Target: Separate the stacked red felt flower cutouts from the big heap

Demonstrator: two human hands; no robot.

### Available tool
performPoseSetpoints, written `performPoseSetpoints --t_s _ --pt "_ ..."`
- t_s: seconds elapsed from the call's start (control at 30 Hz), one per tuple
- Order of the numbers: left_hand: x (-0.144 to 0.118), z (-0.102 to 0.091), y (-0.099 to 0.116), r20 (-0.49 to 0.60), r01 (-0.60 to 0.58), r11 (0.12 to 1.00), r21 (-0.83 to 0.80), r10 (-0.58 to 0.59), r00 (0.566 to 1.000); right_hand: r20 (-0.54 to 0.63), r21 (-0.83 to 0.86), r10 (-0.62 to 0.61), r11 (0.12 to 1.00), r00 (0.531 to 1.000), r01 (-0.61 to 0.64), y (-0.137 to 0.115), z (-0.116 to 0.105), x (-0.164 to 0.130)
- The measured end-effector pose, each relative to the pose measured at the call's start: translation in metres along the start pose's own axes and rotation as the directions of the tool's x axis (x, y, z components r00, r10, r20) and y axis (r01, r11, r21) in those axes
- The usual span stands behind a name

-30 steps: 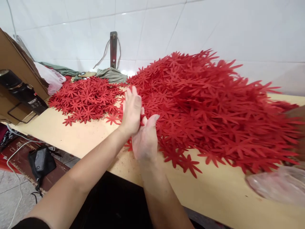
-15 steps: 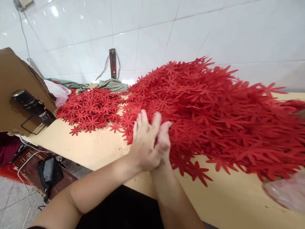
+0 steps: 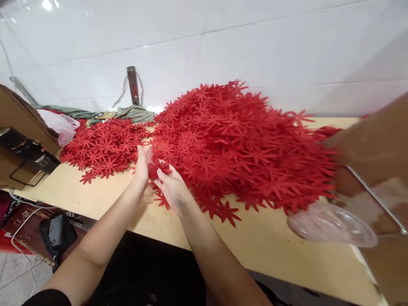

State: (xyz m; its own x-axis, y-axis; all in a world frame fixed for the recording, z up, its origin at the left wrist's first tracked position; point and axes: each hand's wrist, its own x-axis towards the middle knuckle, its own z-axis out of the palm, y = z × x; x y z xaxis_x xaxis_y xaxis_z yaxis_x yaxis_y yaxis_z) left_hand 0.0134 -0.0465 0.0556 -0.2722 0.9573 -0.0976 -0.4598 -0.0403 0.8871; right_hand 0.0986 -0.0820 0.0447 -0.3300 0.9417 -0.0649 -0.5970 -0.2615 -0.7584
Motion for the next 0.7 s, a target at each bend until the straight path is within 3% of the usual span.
performPoseSetpoints --t_s 0.1,0.2,0.33,0.43,0.6,0.7 --pt "-0.004 -0.008 0.007 0.084 0.067 0.996 -0.06 -0.062 0.995 -0.076 0.023 0.011 1.0 0.997 -0.009 -0.009 -0.007 0.001" --pt "-0.018 -0.019 0.008 0.19 0.074 0.996 -0.046 -0.064 0.98 -0.073 -0.001 -0.05 0.999 0.996 0.05 -0.013 -0.007 0.002" --pt "-0.035 -0.029 -0.001 0.231 0.092 0.996 0.019 -0.094 0.969 -0.08 -0.205 -0.126 0.973 0.989 0.108 -0.012 -0.01 0.004" --pt "-0.041 -0.03 -0.007 0.222 0.125 0.992 0.017 -0.125 0.967 -0.102 -0.469 -0.262 0.863 0.96 0.186 -0.009 -0.015 0.007" --pt "-0.041 -0.027 -0.01 0.233 0.148 0.989 -0.016 -0.14 0.962 -0.07 -0.776 -0.442 0.587 0.894 0.23 -0.005 -0.018 0.012" --pt "-0.039 -0.024 -0.009 0.177 0.187 0.982 0.011 -0.185 0.967 -0.082 -0.794 -0.447 0.57 0.891 0.213 -0.003 -0.02 0.018"
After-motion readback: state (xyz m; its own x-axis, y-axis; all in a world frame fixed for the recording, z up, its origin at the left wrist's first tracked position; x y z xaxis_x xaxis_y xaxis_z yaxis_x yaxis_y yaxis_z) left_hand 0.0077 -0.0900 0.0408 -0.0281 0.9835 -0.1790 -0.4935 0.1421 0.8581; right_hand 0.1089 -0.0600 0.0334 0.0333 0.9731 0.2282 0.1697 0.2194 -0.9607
